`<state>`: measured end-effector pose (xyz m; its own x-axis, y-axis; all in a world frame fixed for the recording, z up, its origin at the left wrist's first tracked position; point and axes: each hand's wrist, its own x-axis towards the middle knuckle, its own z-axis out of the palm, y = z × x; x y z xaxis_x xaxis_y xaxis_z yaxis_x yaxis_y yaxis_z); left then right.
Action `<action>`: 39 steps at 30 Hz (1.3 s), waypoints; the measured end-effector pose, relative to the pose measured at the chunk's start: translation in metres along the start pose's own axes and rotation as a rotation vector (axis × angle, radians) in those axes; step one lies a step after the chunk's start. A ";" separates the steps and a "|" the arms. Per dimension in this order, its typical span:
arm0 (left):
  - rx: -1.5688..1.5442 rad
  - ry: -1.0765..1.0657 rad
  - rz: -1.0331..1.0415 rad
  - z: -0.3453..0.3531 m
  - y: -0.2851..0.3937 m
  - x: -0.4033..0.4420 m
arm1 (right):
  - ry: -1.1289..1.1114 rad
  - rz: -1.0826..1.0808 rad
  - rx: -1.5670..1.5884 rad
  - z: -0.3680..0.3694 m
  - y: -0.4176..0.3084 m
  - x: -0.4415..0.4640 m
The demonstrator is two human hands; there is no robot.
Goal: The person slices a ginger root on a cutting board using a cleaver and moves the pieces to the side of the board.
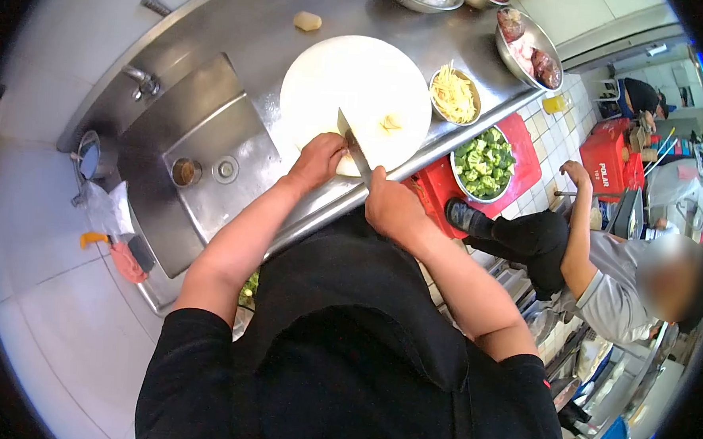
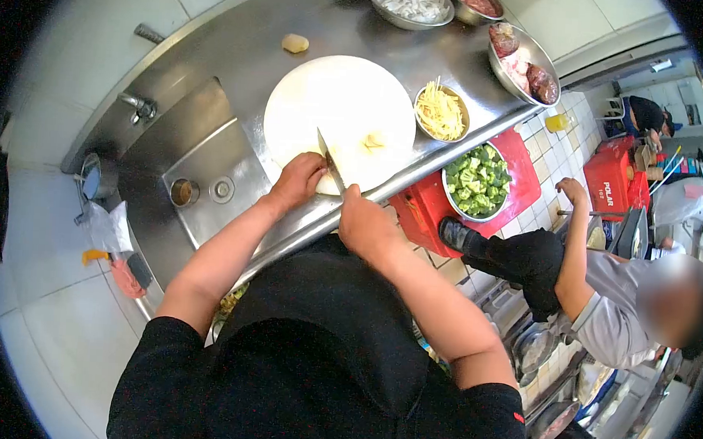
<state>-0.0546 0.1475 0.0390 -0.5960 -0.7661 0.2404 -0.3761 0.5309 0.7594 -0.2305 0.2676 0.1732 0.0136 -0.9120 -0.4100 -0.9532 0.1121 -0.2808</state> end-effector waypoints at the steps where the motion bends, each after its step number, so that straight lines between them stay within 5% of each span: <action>1: -0.006 0.007 -0.015 0.001 0.000 -0.003 | 0.104 -0.052 0.008 0.024 0.009 -0.002; 3: -0.020 0.004 -0.011 0.001 -0.001 -0.001 | 0.197 -0.077 -0.010 0.036 0.013 0.004; 9: -0.007 0.019 0.031 0.001 -0.005 -0.001 | -0.016 0.006 -0.013 -0.035 -0.011 0.026; 14: 0.003 -0.004 0.009 -0.002 0.000 -0.002 | 0.016 0.045 0.002 0.014 -0.003 -0.005; 22: -0.044 0.037 0.041 -0.003 -0.003 -0.005 | -0.038 -0.020 -0.036 -0.034 -0.009 0.012; 28: -0.006 0.011 0.041 -0.003 -0.004 -0.004 | 0.026 0.051 -0.019 0.023 -0.001 -0.010; 35: -0.034 0.012 0.030 -0.006 -0.003 -0.001 | -0.020 -0.033 -0.033 -0.026 -0.003 0.014; 39: -0.038 0.029 0.048 -0.005 0.000 -0.005 | -0.035 0.039 -0.066 0.013 0.004 -0.016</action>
<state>-0.0477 0.1490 0.0409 -0.5917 -0.7507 0.2939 -0.3201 0.5534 0.7689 -0.2306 0.2873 0.1674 -0.0141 -0.8928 -0.4503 -0.9711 0.1196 -0.2067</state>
